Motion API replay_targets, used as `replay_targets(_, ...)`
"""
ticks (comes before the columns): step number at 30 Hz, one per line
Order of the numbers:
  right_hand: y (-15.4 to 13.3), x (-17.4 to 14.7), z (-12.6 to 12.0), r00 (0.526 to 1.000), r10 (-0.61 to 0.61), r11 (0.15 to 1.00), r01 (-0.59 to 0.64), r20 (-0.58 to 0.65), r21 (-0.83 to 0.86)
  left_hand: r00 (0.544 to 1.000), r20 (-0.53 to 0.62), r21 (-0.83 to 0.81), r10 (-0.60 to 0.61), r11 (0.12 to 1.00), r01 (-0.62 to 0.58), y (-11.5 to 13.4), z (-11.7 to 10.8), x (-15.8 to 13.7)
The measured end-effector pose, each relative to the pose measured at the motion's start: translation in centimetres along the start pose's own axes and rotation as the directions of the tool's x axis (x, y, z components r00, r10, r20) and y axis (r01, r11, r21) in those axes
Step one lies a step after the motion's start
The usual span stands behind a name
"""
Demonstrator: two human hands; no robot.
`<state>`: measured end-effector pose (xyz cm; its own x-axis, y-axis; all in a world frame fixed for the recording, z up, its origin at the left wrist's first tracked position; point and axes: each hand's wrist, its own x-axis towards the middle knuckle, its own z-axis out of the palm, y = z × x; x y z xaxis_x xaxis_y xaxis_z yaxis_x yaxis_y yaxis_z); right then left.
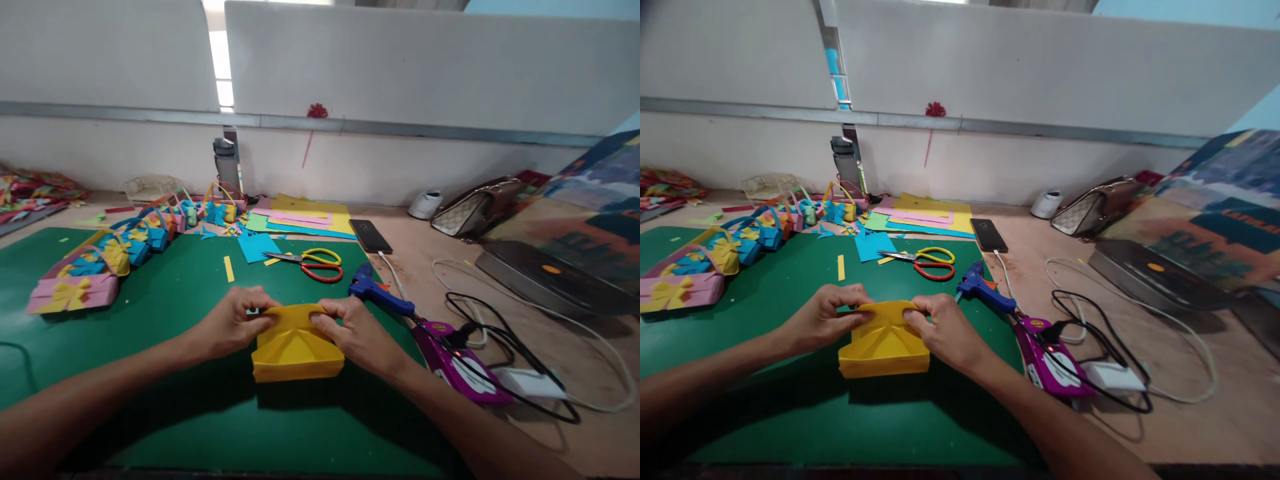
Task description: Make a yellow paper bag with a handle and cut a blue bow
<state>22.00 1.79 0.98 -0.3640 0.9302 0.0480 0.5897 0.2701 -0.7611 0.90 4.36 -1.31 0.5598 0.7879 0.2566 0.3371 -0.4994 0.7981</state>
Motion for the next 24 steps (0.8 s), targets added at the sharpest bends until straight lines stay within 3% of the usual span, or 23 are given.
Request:
replay_targets(4,-0.4,-0.4,0.2,0.986,-0.156,0.985,0.151,-0.056,-0.08,0.986,0.05,0.011,-0.159,0.987,0.159,0.3,-0.1,0.2)
replay_targets(6,-0.4,-0.3,0.3,0.984,-0.171,0.974,0.16,-0.057,-0.159,0.96,0.158,0.019,-0.23,0.973,0.23,0.1,-0.3,0.5)
replay_targets(9,0.1,0.3,0.5,0.99,-0.137,0.953,0.141,0.036,-0.269,0.916,0.294,0.069,-0.274,0.962,0.265,-0.5,-0.3,1.1)
replay_targets(13,0.9,1.3,1.1,0.986,-0.052,0.916,0.111,0.16,-0.387,0.908,0.3,0.222,-0.292,0.947,0.232,-1.5,0.3,1.8)
replay_targets(18,1.7,2.0,1.7,0.981,-0.003,0.911,0.083,0.194,-0.404,0.911,0.309,0.308,-0.273,0.935,0.176,-2.7,0.6,2.0)
replay_targets(20,2.1,2.1,1.7,0.977,-0.012,0.904,0.102,0.214,-0.415,0.905,0.36,0.333,-0.227,0.937,0.103,-2.9,0.3,2.2)
replay_targets(24,2.8,2.1,1.6,0.964,-0.094,0.89,0.193,0.249,-0.412,0.878,0.479,0.269,-0.013,0.954,-0.133,-3.4,-0.6,2.5)
